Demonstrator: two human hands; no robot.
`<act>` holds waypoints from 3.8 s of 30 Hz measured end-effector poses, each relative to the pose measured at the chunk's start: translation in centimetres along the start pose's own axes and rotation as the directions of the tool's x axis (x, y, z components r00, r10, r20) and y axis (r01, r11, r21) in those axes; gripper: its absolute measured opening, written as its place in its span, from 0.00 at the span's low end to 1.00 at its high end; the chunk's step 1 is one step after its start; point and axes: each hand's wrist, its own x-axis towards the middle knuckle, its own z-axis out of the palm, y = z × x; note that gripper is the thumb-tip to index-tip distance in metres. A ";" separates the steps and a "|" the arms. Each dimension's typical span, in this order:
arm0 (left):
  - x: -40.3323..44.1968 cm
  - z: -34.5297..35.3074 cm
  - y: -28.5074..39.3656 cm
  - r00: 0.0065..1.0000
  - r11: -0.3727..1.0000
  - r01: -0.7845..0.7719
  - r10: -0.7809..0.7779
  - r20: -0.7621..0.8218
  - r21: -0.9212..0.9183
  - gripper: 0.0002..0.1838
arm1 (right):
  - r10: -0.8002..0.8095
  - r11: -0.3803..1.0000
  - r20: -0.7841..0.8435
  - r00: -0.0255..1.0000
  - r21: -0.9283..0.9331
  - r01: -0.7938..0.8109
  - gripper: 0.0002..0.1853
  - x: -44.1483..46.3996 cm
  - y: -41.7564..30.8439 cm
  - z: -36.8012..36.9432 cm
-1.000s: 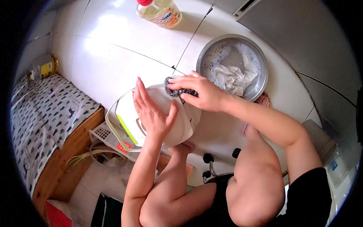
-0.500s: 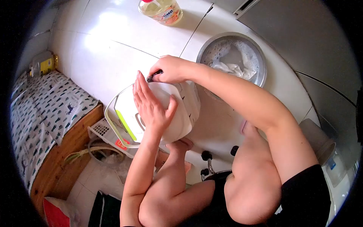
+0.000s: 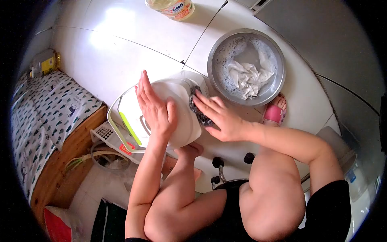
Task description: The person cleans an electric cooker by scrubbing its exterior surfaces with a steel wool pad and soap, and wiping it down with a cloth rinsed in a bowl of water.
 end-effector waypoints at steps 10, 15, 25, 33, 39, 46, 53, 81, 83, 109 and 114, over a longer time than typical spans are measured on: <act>1.1 0.4 -0.1 0.999 0.992 0.042 -0.041 -0.007 0.116 0.46 | 0.139 0.904 -0.122 0.983 0.422 -0.076 0.35 -0.1 1.4 -2.5; 4.8 0.9 -1.2 0.976 0.979 0.177 -0.161 -0.145 0.103 0.45 | 0.488 0.048 0.144 0.861 0.980 -0.191 0.35 -1.1 2.5 -8.1; 6.3 -0.4 2.4 0.938 0.991 -0.079 0.112 -0.329 0.111 0.37 | 0.301 0.950 -0.428 0.852 0.052 -0.309 0.37 -2.4 8.8 -13.0; 2.4 4.2 10.2 0.821 0.962 -0.179 0.261 0.509 -0.205 0.23 | 0.231 0.606 -0.317 0.920 -0.693 -0.391 0.28 -5.5 10.9 -9.4; -0.8 14.2 8.7 0.814 0.955 0.071 0.112 0.570 -0.289 0.31 | 0.325 0.521 -0.173 0.930 -0.788 -0.328 0.28 -6.5 13.6 -5.1; 1.2 16.8 9.0 0.775 0.741 0.553 -0.289 0.561 -0.381 0.36 | 0.437 0.429 -0.172 0.883 -0.822 -0.373 0.36 -4.6 15.5 -3.7; 1.8 18.5 8.3 0.804 0.480 0.595 -0.369 0.466 -0.645 0.39 | 0.480 0.531 -0.233 0.846 -0.690 -0.492 0.40 -3.9 12.8 -6.9; 5.5 16.0 13.3 0.767 -0.887 0.435 0.454 0.453 0.153 0.14 | -0.037 0.998 -0.661 0.750 0.005 0.055 0.24 -1.5 3.7 -7.4; 6.4 14.9 14.8 0.629 -0.879 0.431 0.132 0.766 -0.203 0.14 | 0.139 0.973 -0.686 0.714 0.227 0.029 0.21 -1.4 2.0 -7.7; 4.1 16.5 16.3 0.552 -0.929 0.369 0.184 0.814 -0.040 0.14 | 0.007 0.999 -0.572 0.820 0.046 0.024 0.25 -0.3 -0.5 -10.0; 4.5 15.9 18.0 0.539 -0.917 0.361 0.058 0.841 -0.168 0.16 | 0.027 1.000 -0.561 0.827 0.022 -0.018 0.20 -0.4 -0.7 -10.3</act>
